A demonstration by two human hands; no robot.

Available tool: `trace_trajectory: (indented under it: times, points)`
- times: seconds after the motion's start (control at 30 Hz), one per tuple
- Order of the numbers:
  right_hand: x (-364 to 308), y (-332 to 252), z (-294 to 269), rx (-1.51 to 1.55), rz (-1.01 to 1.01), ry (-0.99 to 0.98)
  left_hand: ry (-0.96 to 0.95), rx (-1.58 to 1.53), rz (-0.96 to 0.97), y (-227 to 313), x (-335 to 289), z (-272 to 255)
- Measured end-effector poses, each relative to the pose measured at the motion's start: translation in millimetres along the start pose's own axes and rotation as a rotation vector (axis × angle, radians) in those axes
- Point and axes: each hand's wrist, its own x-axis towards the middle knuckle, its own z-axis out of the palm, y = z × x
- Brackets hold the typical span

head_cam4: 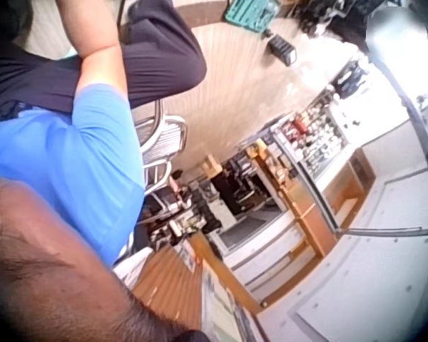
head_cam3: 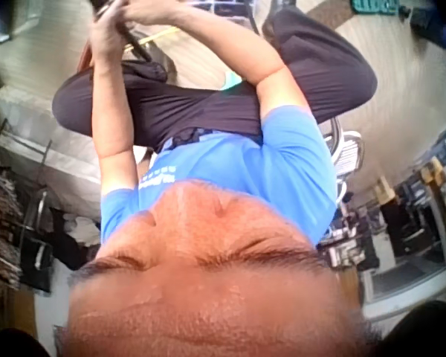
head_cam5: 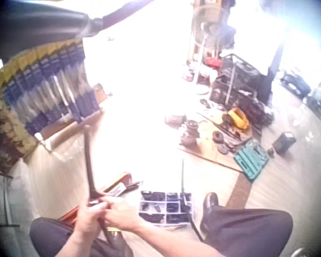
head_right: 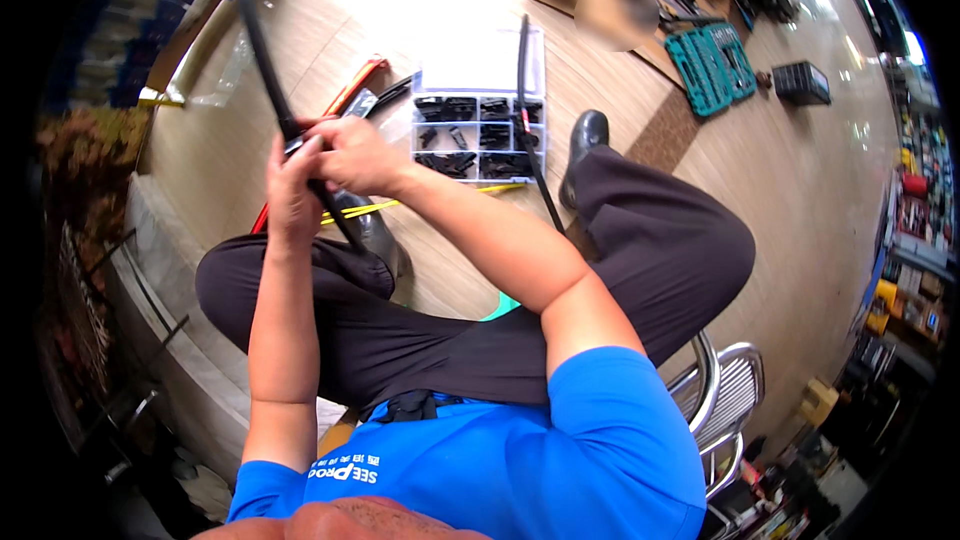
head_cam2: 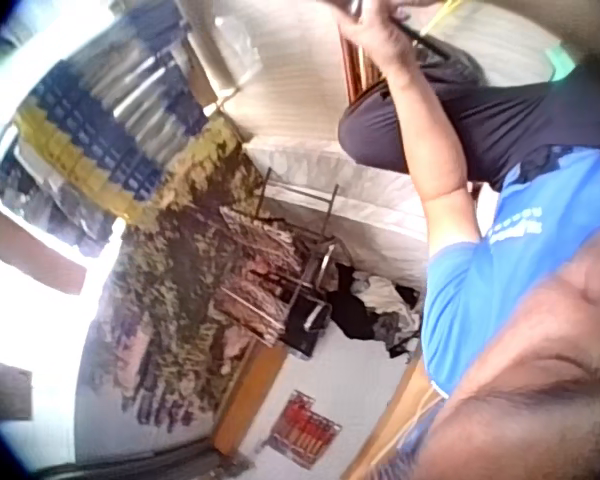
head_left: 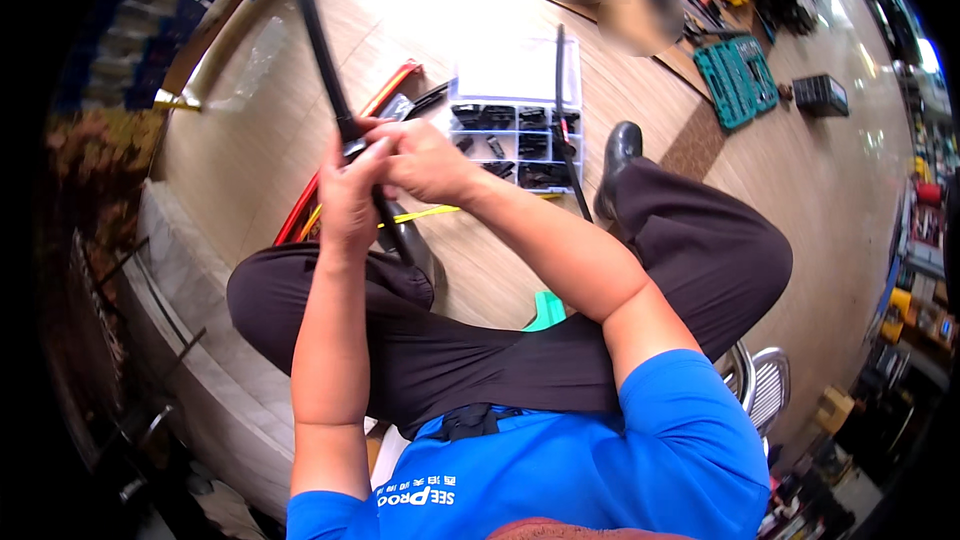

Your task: The person assembles windshield wipers by hand, taking components from a plastic organizer and fitting them onto the wiper blades.

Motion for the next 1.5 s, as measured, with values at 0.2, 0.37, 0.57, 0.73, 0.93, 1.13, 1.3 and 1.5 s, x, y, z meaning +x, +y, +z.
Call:
trace_trajectory:
  times: [0.2,0.37,0.57,0.73,0.93,1.13,1.3,1.5]
  points:
    - [-1,-1,12,-0.096,-0.153,0.063,0.034,0.103,0.081,-1,2,-10]
    - [1,2,20,-0.132,-0.290,0.188,-0.001,0.091,0.088,-2,6,-17]
    - [7,7,9,-0.255,-0.290,0.215,-0.047,0.064,0.081,-10,14,-20]
    - [3,5,10,-0.263,-0.124,0.198,-0.067,-0.203,-0.020,-23,15,-24]
    - [3,8,17,-0.373,-0.114,0.215,0.060,0.163,-0.020,-15,16,-30]
    - [2,4,18,-0.340,-0.231,0.174,-0.047,0.169,0.156,-1,14,-14]
    - [-1,3,31,-0.318,-0.222,0.284,0.043,0.143,0.112,-2,16,-21]
    - [4,16,29,-0.272,-0.272,0.338,0.133,0.201,0.120,-4,16,-10]
